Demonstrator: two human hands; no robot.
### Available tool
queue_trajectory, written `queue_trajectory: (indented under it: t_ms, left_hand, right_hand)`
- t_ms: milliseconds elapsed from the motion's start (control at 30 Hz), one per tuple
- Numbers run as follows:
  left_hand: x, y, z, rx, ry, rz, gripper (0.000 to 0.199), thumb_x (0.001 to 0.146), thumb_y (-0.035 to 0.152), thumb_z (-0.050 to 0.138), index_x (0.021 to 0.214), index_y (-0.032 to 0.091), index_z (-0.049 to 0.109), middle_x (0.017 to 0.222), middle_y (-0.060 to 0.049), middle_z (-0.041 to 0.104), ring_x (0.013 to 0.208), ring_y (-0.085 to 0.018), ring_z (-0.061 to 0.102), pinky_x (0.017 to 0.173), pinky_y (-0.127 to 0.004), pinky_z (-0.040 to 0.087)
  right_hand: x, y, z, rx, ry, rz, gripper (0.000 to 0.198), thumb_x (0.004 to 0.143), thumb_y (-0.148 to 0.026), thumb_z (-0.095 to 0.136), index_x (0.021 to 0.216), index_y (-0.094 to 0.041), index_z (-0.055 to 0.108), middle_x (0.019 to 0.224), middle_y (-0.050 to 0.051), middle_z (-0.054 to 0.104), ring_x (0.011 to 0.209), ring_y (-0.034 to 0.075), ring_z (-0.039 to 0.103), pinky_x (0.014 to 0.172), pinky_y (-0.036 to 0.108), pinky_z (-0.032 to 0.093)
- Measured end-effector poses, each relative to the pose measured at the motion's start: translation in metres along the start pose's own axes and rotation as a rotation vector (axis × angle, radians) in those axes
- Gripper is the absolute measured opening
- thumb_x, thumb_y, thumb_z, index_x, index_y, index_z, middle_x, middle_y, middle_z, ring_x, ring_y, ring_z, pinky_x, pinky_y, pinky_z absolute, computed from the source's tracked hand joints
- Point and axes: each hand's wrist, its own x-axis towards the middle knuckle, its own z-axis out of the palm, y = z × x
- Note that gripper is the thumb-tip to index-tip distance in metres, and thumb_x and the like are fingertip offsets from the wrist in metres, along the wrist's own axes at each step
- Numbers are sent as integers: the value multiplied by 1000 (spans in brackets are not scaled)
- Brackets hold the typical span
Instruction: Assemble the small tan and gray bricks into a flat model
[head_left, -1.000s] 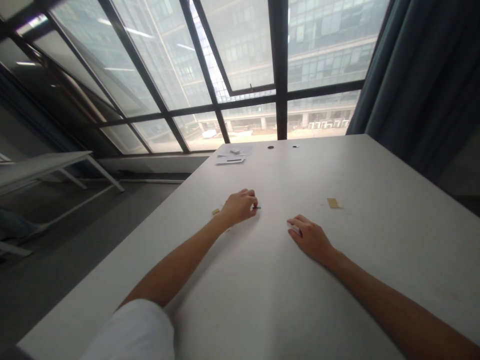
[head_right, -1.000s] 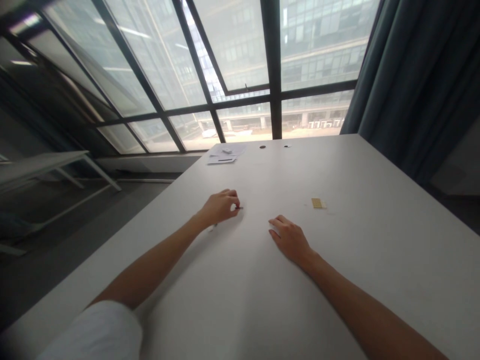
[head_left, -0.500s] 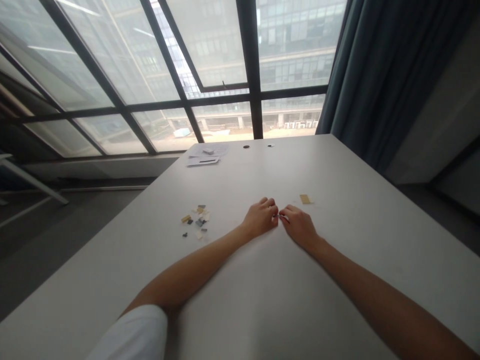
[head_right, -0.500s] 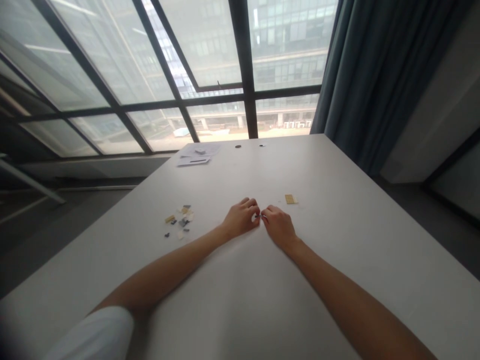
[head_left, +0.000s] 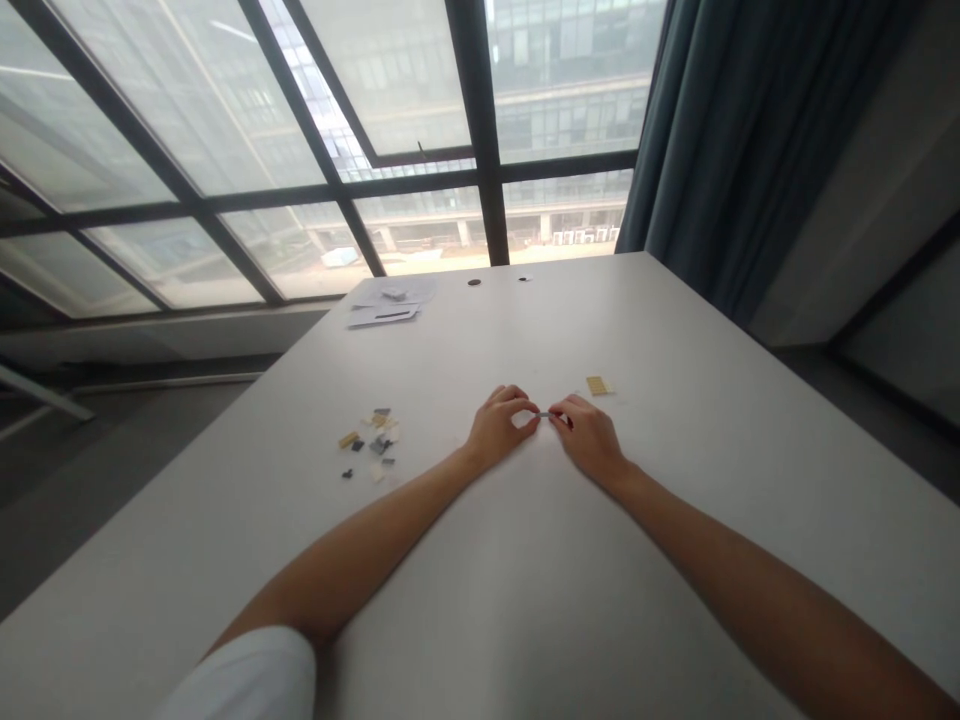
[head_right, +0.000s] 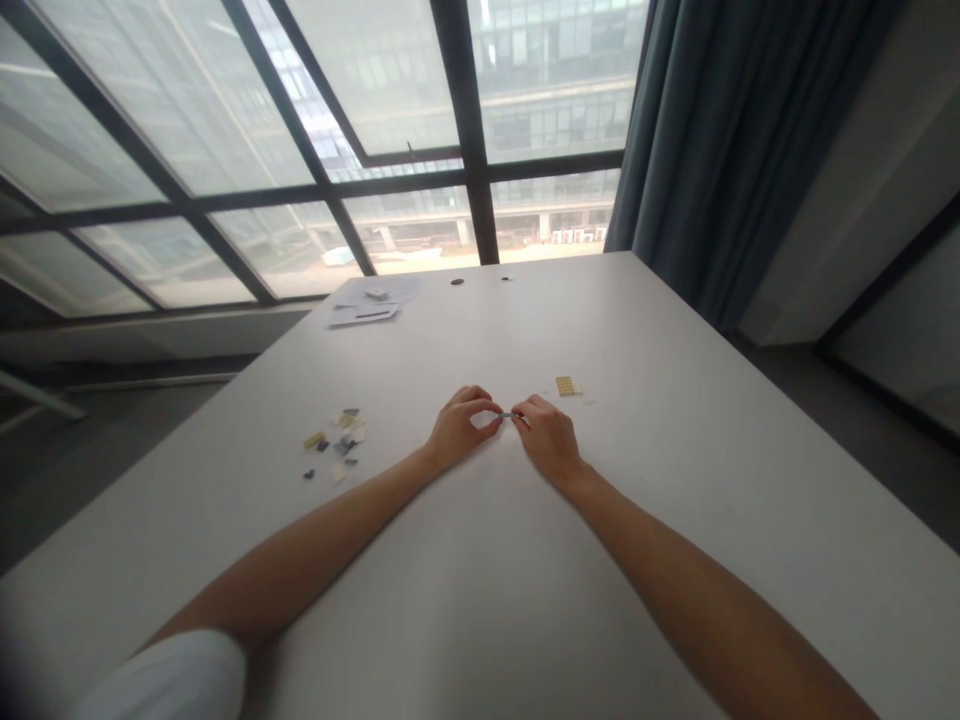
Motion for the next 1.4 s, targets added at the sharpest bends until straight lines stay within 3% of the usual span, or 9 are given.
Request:
queue_trajectory:
  t_ms: [833,1000,1200,1400]
  left_hand:
    - [0,-7,3,-54,28,-35,12,87,27,70,98,25,76,94,-3,65,93,-18,62,87,-33,51]
    - [0,-9,4,-94,45,-66,22,87,28,71,109,26,73,98,-3,63,88,-15,61,78,-28,52]
    - [1,-8,3,-100,33,-68,11,88,30,69,95,24,76,87,-3,63,79,-14,58,73,-27,50]
    - [1,-7,4,-130,4,-51,16,87,31,71,100,24,76,88,-3,65,79,-14,59,73,-28,51]
  right_hand:
    - [-1,-2,2,16,14,10,8,92,-21,63,93,-21,70,92,3,69,72,14,59,68,26,40]
    - [-1,-3,2,3,7,11,6,91,-22,64,91,-21,70,92,2,69,73,14,60,69,26,40]
    - [-2,-2,3,-19,-9,-2,5,91,-24,65,93,-22,70,93,2,69,77,15,61,70,26,41]
    - [-2,-2,2,-39,-30,-11,7,92,-28,67,93,-22,69,94,3,69,82,16,62,71,27,41]
